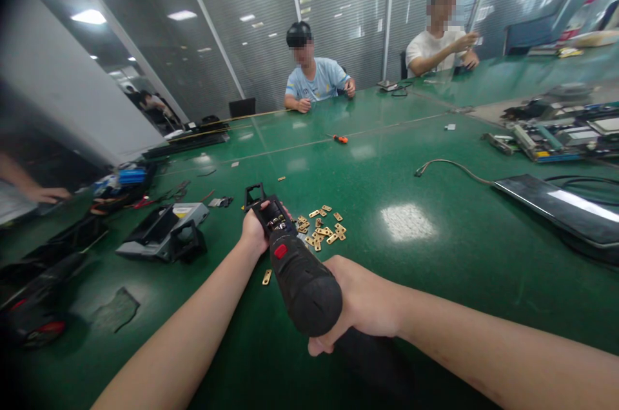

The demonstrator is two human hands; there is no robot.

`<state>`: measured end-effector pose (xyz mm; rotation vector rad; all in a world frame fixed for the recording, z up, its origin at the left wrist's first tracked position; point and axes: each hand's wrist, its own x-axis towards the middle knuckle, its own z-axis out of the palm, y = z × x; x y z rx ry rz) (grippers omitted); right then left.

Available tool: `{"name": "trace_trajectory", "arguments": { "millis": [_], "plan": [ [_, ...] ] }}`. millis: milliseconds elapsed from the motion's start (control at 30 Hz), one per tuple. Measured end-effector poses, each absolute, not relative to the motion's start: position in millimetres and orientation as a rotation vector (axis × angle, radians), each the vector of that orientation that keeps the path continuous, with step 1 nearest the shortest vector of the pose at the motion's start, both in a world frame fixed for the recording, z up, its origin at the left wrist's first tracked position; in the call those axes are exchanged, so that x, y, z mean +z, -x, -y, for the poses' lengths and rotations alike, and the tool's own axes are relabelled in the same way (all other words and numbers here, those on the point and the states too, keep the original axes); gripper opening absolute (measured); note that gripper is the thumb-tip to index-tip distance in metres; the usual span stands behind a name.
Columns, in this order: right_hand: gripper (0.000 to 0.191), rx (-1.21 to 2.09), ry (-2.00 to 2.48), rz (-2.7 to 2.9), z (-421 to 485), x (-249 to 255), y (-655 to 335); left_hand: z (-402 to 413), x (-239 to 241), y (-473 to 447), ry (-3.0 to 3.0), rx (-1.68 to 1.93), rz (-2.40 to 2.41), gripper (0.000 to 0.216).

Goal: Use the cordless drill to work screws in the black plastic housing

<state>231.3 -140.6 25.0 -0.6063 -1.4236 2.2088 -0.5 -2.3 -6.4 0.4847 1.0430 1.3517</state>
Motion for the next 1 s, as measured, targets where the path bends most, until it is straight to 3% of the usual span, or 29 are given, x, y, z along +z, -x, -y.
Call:
{"name": "trace_trajectory", "arguments": {
  "millis": [1000],
  "plan": [
    [0.03, 2.187, 0.613, 1.458, 139.6, 26.8, -232.6, -2.2, -10.4, 2.1, -0.475, 1.359, -1.039, 0.028]
  ]
}}
